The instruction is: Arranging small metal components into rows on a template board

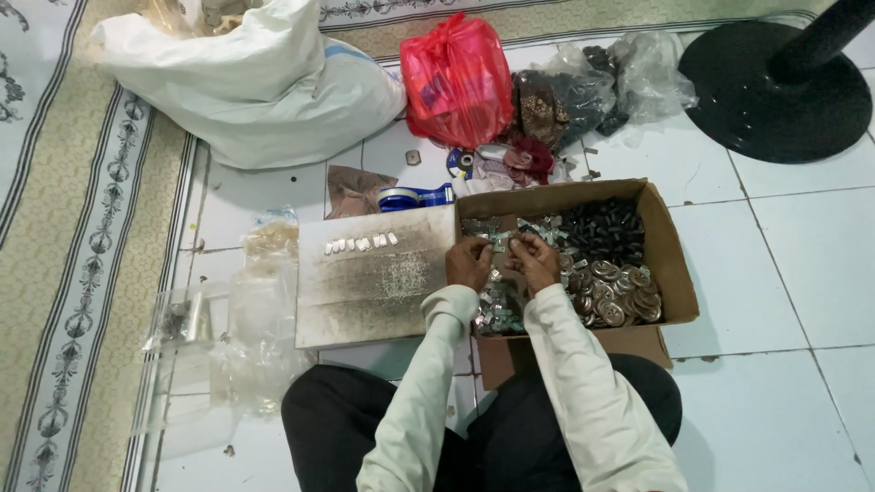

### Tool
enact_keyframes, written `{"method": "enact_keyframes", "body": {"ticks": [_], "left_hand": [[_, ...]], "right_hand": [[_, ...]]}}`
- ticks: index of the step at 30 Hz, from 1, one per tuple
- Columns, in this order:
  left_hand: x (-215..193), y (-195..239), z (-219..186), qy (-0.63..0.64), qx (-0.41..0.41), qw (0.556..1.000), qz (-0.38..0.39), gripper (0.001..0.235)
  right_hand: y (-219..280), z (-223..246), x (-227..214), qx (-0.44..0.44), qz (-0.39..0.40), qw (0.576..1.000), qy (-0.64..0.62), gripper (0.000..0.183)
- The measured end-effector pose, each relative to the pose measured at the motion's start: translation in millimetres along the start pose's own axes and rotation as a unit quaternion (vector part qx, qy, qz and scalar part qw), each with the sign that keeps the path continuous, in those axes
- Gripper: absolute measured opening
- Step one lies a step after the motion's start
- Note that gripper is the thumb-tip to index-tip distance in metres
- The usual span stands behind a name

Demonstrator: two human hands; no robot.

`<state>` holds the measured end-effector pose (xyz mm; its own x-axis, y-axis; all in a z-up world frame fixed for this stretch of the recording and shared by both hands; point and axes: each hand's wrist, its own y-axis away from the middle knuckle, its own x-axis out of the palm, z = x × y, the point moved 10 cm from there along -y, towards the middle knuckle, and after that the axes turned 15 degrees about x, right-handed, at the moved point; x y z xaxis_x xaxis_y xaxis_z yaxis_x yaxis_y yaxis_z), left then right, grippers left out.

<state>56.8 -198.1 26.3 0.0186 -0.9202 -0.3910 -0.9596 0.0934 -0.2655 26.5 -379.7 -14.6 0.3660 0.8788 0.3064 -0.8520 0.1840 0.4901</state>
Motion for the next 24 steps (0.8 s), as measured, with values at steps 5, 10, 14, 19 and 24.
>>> {"method": "enact_keyframes", "body": {"ticks": [5, 10, 14, 19, 24], "left_hand": [[-35.7, 8.6, -19.0, 0.172, -0.071, 0.978, -0.091, 0.019], [-80.8, 11.0, 28.1, 0.082, -0.072, 0.982, -0.154, 0.019], [-136.9, 2.2, 76.7, -0.058, -0.086, 0.975, -0.198, 0.021], [-171.1, -0.9, 112.8, -0.095, -0.143, 0.961, -0.217, 0.018], [-163.6, -5.0, 141.7, -0.097, -0.168, 0.959, -0.205, 0.018]], "right_hand": [[6.5, 1.9, 25.0, -0.01, 0.016, 1.0, -0.006, 0.023], [38.2, 28.3, 88.4, -0.013, 0.034, 0.996, 0.079, 0.039], [25.0, 30.2, 147.4, -0.05, 0.042, 0.97, 0.235, 0.023], [-23.6, -5.6, 192.3, -0.014, 0.009, 0.945, 0.326, 0.021], [-68.8, -42.1, 197.5, -0.006, -0.063, 0.911, 0.407, 0.019]]}}
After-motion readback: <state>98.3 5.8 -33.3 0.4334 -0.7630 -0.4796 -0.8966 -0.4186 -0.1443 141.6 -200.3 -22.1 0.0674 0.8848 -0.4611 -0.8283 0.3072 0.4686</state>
